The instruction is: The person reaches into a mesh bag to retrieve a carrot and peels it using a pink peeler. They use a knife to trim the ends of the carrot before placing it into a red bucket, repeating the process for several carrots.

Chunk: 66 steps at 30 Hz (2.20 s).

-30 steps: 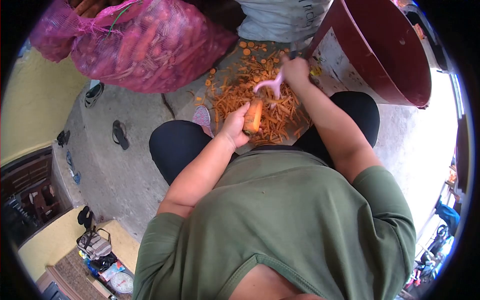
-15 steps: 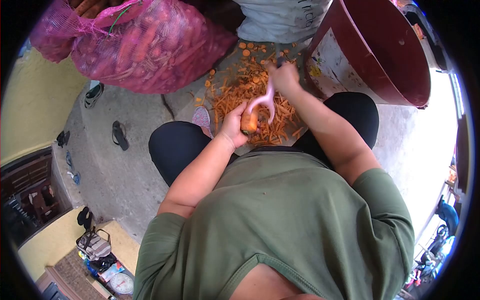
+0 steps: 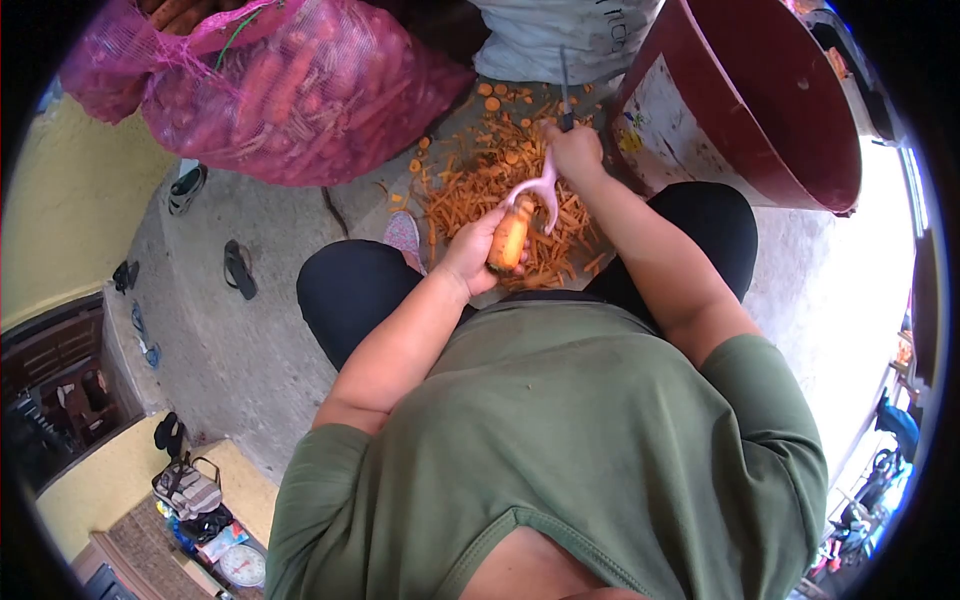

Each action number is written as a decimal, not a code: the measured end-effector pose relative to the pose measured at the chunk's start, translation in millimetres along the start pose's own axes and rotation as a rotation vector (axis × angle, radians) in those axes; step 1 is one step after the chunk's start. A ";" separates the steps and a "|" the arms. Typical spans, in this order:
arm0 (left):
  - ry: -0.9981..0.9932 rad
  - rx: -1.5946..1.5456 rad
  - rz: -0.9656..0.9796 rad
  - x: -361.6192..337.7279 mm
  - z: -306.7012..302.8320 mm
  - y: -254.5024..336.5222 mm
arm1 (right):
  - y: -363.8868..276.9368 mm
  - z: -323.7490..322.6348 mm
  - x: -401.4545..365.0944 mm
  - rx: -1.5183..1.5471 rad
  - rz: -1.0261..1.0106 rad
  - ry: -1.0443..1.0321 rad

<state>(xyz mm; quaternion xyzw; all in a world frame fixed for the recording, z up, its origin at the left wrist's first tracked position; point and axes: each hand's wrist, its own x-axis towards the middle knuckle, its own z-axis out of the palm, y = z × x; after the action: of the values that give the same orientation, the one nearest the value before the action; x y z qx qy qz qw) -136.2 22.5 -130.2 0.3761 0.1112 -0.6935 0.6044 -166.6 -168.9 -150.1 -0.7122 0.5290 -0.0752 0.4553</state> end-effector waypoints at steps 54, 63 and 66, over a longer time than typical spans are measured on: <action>0.147 0.151 0.120 -1.9 3.9 -3.7 | -2.3 -22.7 15.9 0.115 0.028 0.035; 0.044 0.190 0.100 -4.2 2.9 0.9 | 16.7 -17.8 41.8 -0.096 0.054 0.086; 0.033 0.287 0.123 -8.9 5.2 5.2 | 29.7 0.6 53.7 0.008 0.062 0.012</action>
<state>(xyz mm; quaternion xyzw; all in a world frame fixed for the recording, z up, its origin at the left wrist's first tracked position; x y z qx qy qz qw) -133.6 24.7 -119.2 0.4761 -0.0024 -0.6575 0.5840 -163.6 -213.4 -192.2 -0.6933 0.5530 -0.0674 0.4571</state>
